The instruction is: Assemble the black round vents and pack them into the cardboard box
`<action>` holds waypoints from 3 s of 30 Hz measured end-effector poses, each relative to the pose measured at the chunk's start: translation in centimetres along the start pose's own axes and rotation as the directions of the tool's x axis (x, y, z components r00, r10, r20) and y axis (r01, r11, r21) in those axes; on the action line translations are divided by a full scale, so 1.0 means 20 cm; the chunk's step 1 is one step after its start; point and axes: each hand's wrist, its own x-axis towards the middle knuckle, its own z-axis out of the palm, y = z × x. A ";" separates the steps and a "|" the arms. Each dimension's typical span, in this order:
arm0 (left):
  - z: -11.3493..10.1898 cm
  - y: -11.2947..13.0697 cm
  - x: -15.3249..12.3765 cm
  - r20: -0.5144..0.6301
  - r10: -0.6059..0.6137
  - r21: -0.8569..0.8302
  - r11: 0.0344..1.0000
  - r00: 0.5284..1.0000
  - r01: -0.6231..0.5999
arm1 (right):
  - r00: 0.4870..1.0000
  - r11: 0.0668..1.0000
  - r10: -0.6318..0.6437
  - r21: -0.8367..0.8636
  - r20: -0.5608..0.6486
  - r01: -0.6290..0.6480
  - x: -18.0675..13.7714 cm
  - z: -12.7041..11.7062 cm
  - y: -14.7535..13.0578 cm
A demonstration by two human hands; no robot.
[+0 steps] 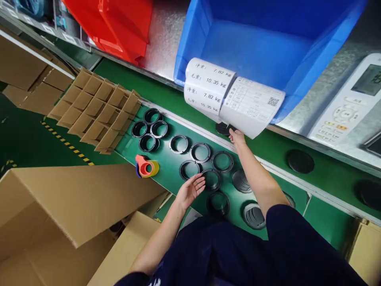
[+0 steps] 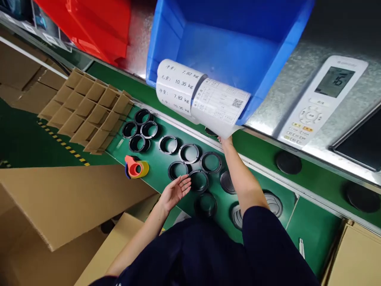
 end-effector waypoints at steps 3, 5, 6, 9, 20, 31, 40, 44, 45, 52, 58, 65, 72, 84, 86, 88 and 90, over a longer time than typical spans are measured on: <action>0.12 0.00 0.05 0.066 0.066 -0.006 0.998 0.996 -0.066 | 0.992 0.984 0.018 0.174 0.124 -0.040 -0.40 -0.06 0.10; 0.22 -0.01 0.06 0.187 0.115 -0.057 0.993 0.976 -0.106 | 0.973 0.954 -0.016 0.295 0.231 -0.054 -0.71 -0.12 0.17; 0.27 -0.02 0.05 0.258 0.128 -0.089 0.990 0.958 -0.108 | 0.962 0.945 -0.027 0.320 0.270 -0.064 -0.86 -0.15 0.19; 0.41 -0.08 -0.03 0.410 0.137 -0.163 0.984 0.902 -0.075 | 0.948 0.963 -0.017 0.259 0.316 -0.069 -1.21 -0.24 0.24; 0.45 -0.33 -0.47 0.465 0.103 -0.099 0.993 0.879 -0.064 | 0.509 0.358 -0.809 -0.438 0.296 0.824 -1.47 -0.55 0.16; 0.30 -0.46 -0.61 0.530 0.088 -0.035 0.996 0.843 -0.081 | 0.601 0.569 -0.731 -0.198 0.324 0.798 -1.56 -0.53 0.22; 0.22 -0.47 -0.64 0.515 0.073 -0.058 0.997 0.854 -0.050 | 0.574 0.540 -0.731 -0.202 0.370 0.817 -1.65 -0.51 0.33; 0.09 -0.52 -0.58 0.388 0.022 -0.024 1.000 0.921 -0.013 | 0.359 0.223 -0.668 -0.285 0.652 0.932 -1.73 -0.46 0.49; 0.05 -0.55 -0.56 0.358 -0.025 0.010 1.000 0.933 0.022 | 0.364 0.212 -0.612 -0.298 0.702 0.931 -1.75 -0.44 0.54; -0.25 -0.62 -0.43 0.064 -0.116 0.213 0.972 0.991 0.100 | 0.646 0.437 -0.345 -0.493 0.681 0.753 -1.68 -0.29 0.84; -0.46 -0.55 -0.42 -0.118 0.032 0.269 0.963 0.992 0.001 | 0.750 0.278 -0.412 -0.713 0.517 0.644 -1.47 -0.23 0.96; -0.62 -0.55 -0.44 -0.181 0.015 0.183 0.983 0.983 0.019 | 0.766 0.253 -0.342 -0.732 0.544 0.632 -1.47 -0.24 0.91; -0.61 -0.47 -0.40 -0.251 -0.019 0.159 0.985 0.968 0.060 | 0.706 0.322 -0.360 -0.629 0.610 0.708 -1.49 -0.15 0.89; -0.34 -0.28 -0.27 -0.355 0.027 0.135 0.991 0.934 0.023 | 0.832 0.962 -0.220 -0.255 -0.509 0.099 -0.33 -1.25 0.33; -0.29 -0.26 -0.24 -0.346 0.035 0.147 0.989 0.938 0.017 | 0.878 0.987 -0.131 -0.145 -0.460 0.071 -0.25 -1.36 0.35; -0.22 -0.25 -0.22 -0.320 0.043 0.171 0.985 0.947 0.013 | 0.913 0.999 -0.046 -0.043 -0.406 0.031 -0.24 -1.36 0.39; -0.12 -0.24 -0.19 -0.286 0.056 0.221 0.975 0.956 0.009 | 0.934 0.999 0.007 0.044 -0.358 0.010 -0.29 -1.28 0.41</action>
